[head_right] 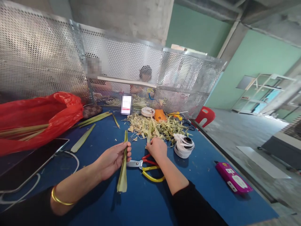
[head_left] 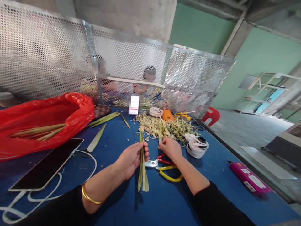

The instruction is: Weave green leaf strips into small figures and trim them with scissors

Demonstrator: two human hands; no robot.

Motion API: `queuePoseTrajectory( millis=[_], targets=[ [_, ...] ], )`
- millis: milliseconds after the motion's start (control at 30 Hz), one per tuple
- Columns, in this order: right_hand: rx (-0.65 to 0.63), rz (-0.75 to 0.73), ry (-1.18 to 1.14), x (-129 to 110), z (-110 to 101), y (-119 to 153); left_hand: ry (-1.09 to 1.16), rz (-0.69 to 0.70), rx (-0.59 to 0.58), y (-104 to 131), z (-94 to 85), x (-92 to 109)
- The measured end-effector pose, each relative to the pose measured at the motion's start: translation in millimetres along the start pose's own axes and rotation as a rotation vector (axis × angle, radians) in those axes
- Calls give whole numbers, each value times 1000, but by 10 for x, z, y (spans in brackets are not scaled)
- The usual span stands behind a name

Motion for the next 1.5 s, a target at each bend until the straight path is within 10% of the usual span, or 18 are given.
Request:
queuePoseTrajectory(
  millis=[400,600,867,1500],
  targets=[
    [22,-32,-539,-143,-340,192,99,91,57,-23,-120,127],
    [-424,82,-1121,-553,-44,644,242,239,11,-24,-144,292],
    [-710,253,-1221,-608,247,877,310,263,41,-1,-129,347],
    [-642,239,-1211,-614,227,908,277,281,82,5,-124,364]
  ],
)
Point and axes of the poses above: each hand's wrist, its own y-axis away from the middle knuckle, its own z-axis out of the palm, x = y × z, the point moved 5 cm from there along -y, towards the middle knuckle, and after that the axes turned 14 degrees about -y, right-handed, at the moved point
